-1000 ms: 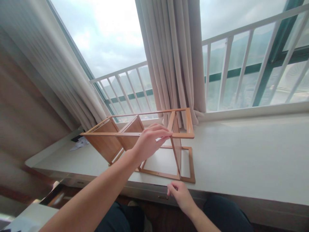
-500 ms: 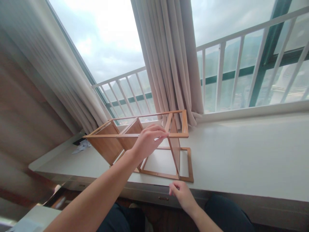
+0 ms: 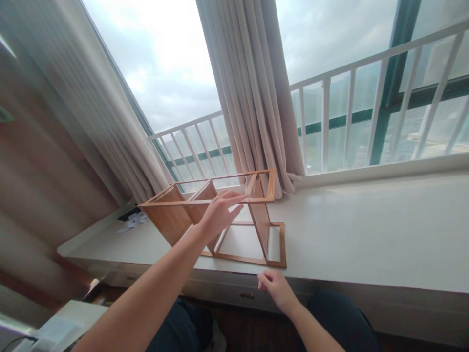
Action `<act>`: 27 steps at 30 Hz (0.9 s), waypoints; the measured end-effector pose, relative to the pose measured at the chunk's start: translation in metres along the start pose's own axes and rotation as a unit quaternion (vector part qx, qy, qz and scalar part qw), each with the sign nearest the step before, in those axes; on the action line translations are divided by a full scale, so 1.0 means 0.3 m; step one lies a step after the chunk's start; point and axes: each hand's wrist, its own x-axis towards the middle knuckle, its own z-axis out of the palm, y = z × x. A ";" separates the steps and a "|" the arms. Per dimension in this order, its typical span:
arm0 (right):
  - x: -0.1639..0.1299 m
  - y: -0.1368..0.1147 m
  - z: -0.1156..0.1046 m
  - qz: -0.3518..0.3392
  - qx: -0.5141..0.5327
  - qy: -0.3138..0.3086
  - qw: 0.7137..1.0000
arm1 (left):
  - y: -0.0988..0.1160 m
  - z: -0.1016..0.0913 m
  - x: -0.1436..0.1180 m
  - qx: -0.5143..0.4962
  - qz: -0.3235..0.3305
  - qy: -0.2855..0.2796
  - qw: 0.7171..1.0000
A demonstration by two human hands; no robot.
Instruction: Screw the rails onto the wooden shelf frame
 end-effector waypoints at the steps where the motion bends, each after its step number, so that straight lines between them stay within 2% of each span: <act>1: -0.006 0.002 -0.001 0.003 0.004 -0.001 1.000 | 0.009 -0.005 -0.005 0.006 -0.003 0.005 1.000; 4: -0.018 0.004 0.000 0.014 0.022 -0.003 1.000 | 0.035 -0.004 -0.031 -0.004 -0.020 0.053 0.998; 7: -0.026 0.013 -0.001 0.028 0.037 -0.002 0.999 | 0.043 0.043 -0.095 -0.049 -0.081 0.141 0.985; 10: -0.043 0.032 -0.013 0.047 0.040 0.001 0.998 | 0.028 0.142 -0.182 -0.109 -0.145 0.188 0.965; 13: -0.076 0.050 -0.037 0.057 0.035 0.003 0.998 | 0.006 0.262 -0.246 -0.176 -0.225 0.207 0.936; 15: -0.100 0.053 -0.060 0.058 0.033 0.011 0.998 | -0.006 0.335 -0.261 -0.229 -0.260 0.209 0.915; 18: -0.127 0.019 -0.110 0.049 0.036 0.044 0.997 | -0.022 0.429 -0.252 -0.296 -0.272 0.223 0.888; 20: -0.140 -0.047 -0.154 0.034 0.035 0.079 0.996 | -0.030 0.481 -0.238 -0.332 -0.262 0.230 0.877; 22: -0.146 -0.162 -0.202 0.004 0.029 0.116 0.993 | -0.036 0.522 -0.226 -0.358 -0.248 0.226 0.871; 24: -0.141 -0.318 -0.247 -0.097 0.029 0.173 0.980 | -0.045 0.549 -0.220 -0.372 -0.238 0.217 0.871; 27: -0.101 -0.570 -0.296 -0.233 0.003 0.189 0.954 | -0.070 0.568 -0.220 -0.380 -0.224 0.197 0.876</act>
